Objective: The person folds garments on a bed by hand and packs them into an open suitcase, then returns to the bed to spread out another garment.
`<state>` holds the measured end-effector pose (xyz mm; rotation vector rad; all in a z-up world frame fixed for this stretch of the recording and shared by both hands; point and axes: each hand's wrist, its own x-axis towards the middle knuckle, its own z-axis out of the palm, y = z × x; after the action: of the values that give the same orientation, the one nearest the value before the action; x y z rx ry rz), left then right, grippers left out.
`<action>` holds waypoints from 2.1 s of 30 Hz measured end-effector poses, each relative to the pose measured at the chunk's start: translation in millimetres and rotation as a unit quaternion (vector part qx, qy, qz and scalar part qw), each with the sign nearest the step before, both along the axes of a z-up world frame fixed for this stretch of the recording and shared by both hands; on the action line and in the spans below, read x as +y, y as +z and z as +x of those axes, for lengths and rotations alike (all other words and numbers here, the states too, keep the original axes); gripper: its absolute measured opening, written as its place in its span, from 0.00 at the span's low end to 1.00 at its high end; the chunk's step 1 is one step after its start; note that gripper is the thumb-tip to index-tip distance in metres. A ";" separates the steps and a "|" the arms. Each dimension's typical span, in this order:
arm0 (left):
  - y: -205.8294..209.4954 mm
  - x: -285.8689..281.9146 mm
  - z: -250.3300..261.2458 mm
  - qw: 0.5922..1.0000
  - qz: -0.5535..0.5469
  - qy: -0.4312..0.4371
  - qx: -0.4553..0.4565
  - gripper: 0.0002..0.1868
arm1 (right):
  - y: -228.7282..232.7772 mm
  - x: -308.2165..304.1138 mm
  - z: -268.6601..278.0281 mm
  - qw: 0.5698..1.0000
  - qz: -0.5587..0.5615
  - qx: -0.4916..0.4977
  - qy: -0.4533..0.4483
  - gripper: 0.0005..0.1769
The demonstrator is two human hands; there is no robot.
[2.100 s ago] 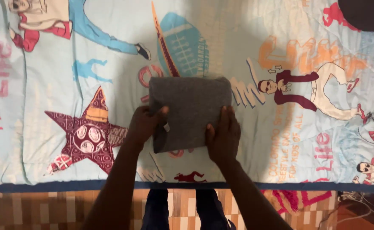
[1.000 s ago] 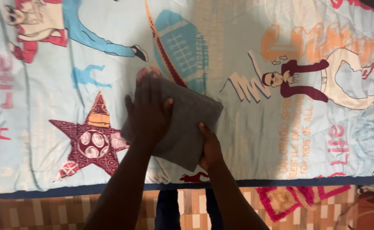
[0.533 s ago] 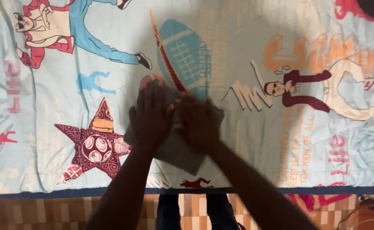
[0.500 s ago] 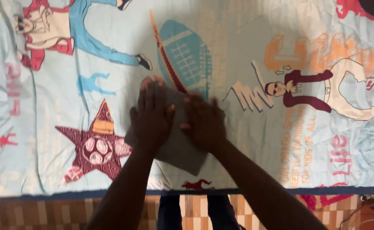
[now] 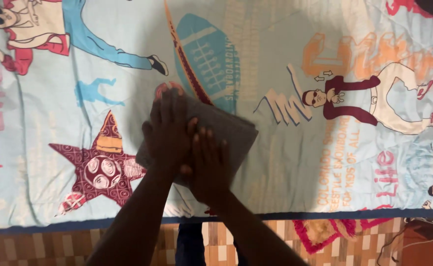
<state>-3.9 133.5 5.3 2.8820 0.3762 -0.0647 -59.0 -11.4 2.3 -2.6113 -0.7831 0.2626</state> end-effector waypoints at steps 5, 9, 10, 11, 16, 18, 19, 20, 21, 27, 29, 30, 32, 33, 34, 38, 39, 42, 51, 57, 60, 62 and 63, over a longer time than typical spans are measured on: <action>3.8 -6.3 -9.1 0.999 0.019 0.014 -0.025 0.36 | -6.8 -70.3 -33.5 0.996 -0.075 0.009 0.043 0.45; 12.8 -2.5 -7.1 0.999 -0.036 0.039 -0.009 0.37 | 11.0 -100.1 -36.8 0.913 0.202 0.144 -0.325 0.33; 13.3 0.0 -6.8 0.997 -0.065 0.036 -0.007 0.36 | 10.2 -100.4 -34.4 0.867 0.222 0.197 -0.400 0.33; 13.2 1.3 -6.9 0.995 -0.093 0.032 -0.005 0.35 | 7.6 -98.8 -29.7 0.812 0.239 0.249 -0.470 0.34; 13.0 -15.4 -50.8 0.986 -0.079 -0.132 -0.071 0.36 | 2.3 -77.4 -11.5 0.770 0.182 0.336 -0.511 0.35; 1.2 -26.2 -58.7 0.977 -0.087 -0.177 -0.080 0.35 | 4.1 -74.9 -6.1 0.751 0.212 0.377 -0.498 0.35; -4.6 -31.2 -60.1 0.978 -0.077 -0.173 -0.086 0.34 | 5.6 -74.0 -4.5 0.751 0.197 0.392 -0.493 0.35; -8.6 -35.8 -60.5 0.979 -0.067 -0.167 -0.093 0.34 | 7.7 -74.7 -1.1 0.753 0.181 0.407 -0.484 0.34; -10.3 -39.1 -61.2 0.979 -0.071 -0.165 -0.094 0.33 | 10.6 -75.6 1.7 0.754 0.166 0.421 -0.476 0.34; 2.3 -28.7 -65.7 0.980 -0.071 -0.165 -0.088 0.31 | 10.2 -75.2 16.0 0.619 0.358 0.508 -0.480 0.34; 2.4 -24.0 -64.1 0.980 -0.047 -0.164 -0.106 0.30 | 3.2 -74.6 6.0 0.553 0.453 0.522 -0.466 0.34; 1.3 -24.3 -62.5 0.980 -0.057 -0.160 -0.104 0.29 | -3.3 -73.4 3.1 0.517 0.499 0.528 -0.454 0.35; -1.3 -32.2 -64.7 0.980 -0.081 -0.153 -0.097 0.29 | -19.1 -69.7 1.0 0.377 0.569 0.579 -0.446 0.36; -3.9 -31.9 -65.4 0.981 -0.072 -0.158 -0.086 0.29 | -21.2 -70.1 -3.8 0.303 0.596 0.598 -0.441 0.37; -5.8 -32.2 -60.7 0.983 -0.066 -0.154 -0.079 0.29 | -17.6 -74.4 -2.3 0.340 0.579 0.596 -0.439 0.35; 17.2 -34.5 -66.1 0.984 -0.060 -0.158 -0.050 0.29 | 35.0 -71.6 10.8 0.468 0.524 0.592 -0.395 0.31; 22.7 -36.5 -71.4 0.983 -0.119 -0.138 -0.028 0.30 | 53.3 -70.7 13.9 0.496 0.516 0.588 -0.378 0.31; 36.3 -66.2 -131.4 0.951 -0.295 -0.094 -0.020 0.32 | 109.8 -88.5 15.2 0.569 0.478 0.561 -0.365 0.33; 93.4 -24.8 -354.5 0.736 -0.516 0.364 0.243 0.37 | 111.5 -90.4 -44.6 0.687 0.372 0.406 -0.474 0.33; 97.9 55.4 -402.6 0.414 -0.653 0.633 -0.031 0.42 | 187.5 86.1 -94.3 0.694 0.390 0.495 -0.348 0.36; 128.8 116.6 -410.2 0.266 -0.670 0.661 -0.209 0.44 | 288.4 184.6 -131.5 0.576 0.435 0.645 -0.251 0.40; 181.0 163.2 -419.9 0.164 -0.694 0.650 -0.263 0.48 | 345.6 234.0 -149.5 0.501 0.444 0.722 -0.175 0.42; 208.4 188.4 -422.5 0.085 -0.730 0.617 -0.280 0.50 | 368.1 253.3 -156.0 0.455 0.450 0.759 -0.118 0.44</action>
<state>-426.4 321.9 213.7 -0.1612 1.2310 0.5459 -215.0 241.9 370.5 -0.6521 0.2025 1.3239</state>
